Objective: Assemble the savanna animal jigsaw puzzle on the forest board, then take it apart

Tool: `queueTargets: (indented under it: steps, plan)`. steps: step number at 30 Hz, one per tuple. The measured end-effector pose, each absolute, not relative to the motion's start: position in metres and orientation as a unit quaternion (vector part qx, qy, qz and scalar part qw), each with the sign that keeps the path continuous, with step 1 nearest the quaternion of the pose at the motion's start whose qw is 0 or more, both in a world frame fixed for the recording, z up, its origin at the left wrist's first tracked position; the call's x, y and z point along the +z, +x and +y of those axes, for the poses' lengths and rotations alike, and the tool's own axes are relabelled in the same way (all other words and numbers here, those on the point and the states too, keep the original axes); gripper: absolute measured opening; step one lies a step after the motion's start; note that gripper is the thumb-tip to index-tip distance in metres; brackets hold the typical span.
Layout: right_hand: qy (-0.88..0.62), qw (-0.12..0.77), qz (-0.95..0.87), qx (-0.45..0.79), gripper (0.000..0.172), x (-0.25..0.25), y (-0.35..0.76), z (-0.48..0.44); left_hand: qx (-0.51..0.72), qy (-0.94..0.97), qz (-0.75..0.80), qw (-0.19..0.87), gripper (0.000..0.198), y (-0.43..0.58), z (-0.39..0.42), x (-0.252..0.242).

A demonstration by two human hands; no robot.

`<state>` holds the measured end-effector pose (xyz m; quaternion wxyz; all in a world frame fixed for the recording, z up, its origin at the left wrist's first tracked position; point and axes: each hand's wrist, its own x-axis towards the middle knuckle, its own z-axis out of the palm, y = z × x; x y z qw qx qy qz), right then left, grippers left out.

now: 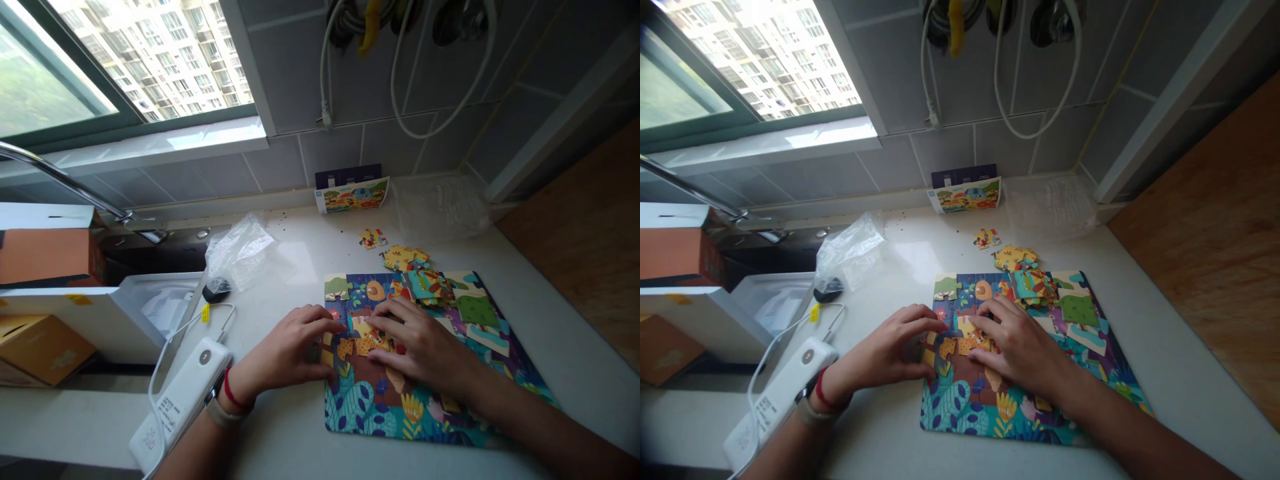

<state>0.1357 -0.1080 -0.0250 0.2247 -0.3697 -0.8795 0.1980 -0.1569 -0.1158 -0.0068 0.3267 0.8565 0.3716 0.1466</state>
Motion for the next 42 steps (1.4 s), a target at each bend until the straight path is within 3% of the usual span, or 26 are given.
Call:
queueTargets:
  steps: [13,19,26,35,39,42]
  plan:
    - [-0.367,0.218,-0.888,0.172,0.034,-0.027,0.134,-0.104,0.201,0.839,0.370,0.346,0.050,-0.160,-0.111,-0.014]
    - [-0.354,0.259,-0.883,0.167,0.020,-0.022,0.135,-0.102,0.205,0.847,0.366,0.325,0.047,-0.159,-0.111,-0.016]
    - [-0.332,0.223,-0.897,0.189,0.042,-0.023,0.135,-0.102,0.260,0.827,0.339,0.364,0.044,-0.162,-0.110,-0.020]
    - [-0.322,0.226,-0.892,0.221,0.035,-0.030,0.136,-0.102,0.277,0.828,0.327,0.362,0.037,-0.159,-0.113,-0.012]
    - [-0.324,0.230,-0.889,0.227,0.035,-0.028,0.136,-0.102,0.245,0.849,0.378,0.277,0.062,-0.154,-0.116,-0.021]
    - [-0.326,0.231,-0.887,0.231,0.036,-0.030,0.137,-0.102,0.236,0.854,0.380,0.267,0.055,-0.152,-0.116,-0.022]
